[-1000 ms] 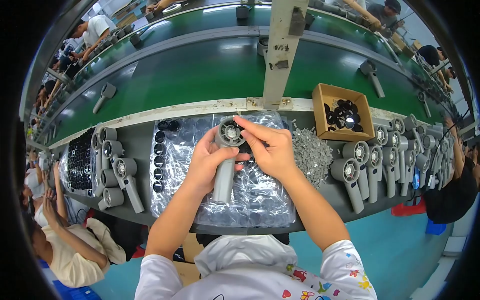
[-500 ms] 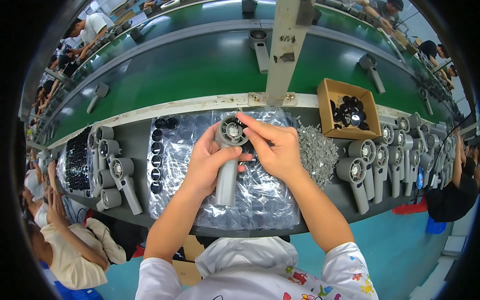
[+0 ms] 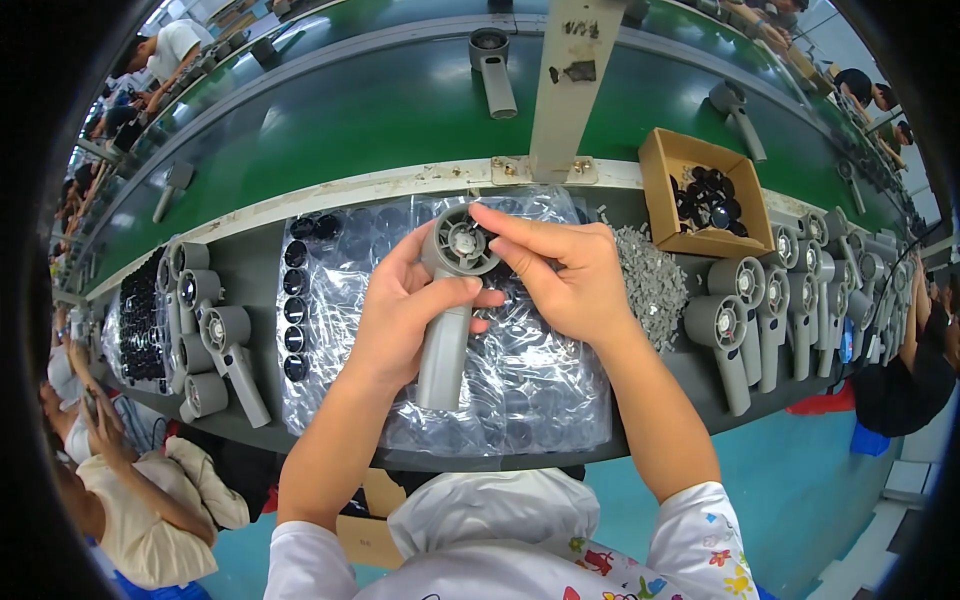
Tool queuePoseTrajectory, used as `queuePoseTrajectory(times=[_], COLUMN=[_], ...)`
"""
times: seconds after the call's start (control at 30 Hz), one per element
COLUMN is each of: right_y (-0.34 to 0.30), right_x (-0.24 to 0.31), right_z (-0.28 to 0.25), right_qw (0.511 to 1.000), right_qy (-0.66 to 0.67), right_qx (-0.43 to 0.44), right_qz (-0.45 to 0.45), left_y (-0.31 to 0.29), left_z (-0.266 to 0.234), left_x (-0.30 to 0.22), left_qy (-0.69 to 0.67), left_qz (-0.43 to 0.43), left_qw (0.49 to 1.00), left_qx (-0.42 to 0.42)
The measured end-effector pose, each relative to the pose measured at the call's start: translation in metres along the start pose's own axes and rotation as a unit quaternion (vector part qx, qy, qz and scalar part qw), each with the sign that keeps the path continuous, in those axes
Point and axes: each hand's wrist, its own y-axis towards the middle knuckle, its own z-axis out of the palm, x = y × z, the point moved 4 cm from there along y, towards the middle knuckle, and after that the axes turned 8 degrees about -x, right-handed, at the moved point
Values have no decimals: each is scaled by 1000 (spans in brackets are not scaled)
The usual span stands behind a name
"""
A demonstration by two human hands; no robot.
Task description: The person assembles small mechanical and electronic components into a plastic housing by hand, taking the components from a packaging tray and fitting them into the housing.
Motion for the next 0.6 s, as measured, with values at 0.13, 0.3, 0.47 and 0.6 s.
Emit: queuePoseTrajectory(times=[0.13,0.3,0.47,0.6], right_y=[-1,-2,-3,-5], right_x=[0,-2,0,-3], right_z=[1,0,1,2], right_qw=[1000,999,995,983], right_qy=[4,1,64,131], right_qx=[1,17,5,-20], right_qz=[-10,-46,79,126], left_y=[-3,-4,-7,-5], left_z=[0,2,3,3], left_x=[1,2,-2,-1], left_qy=[23,24,1,10], left_qz=[9,21,7,2], left_qw=[1000,999,1000,1000], left_qx=[-18,-15,-9,-14])
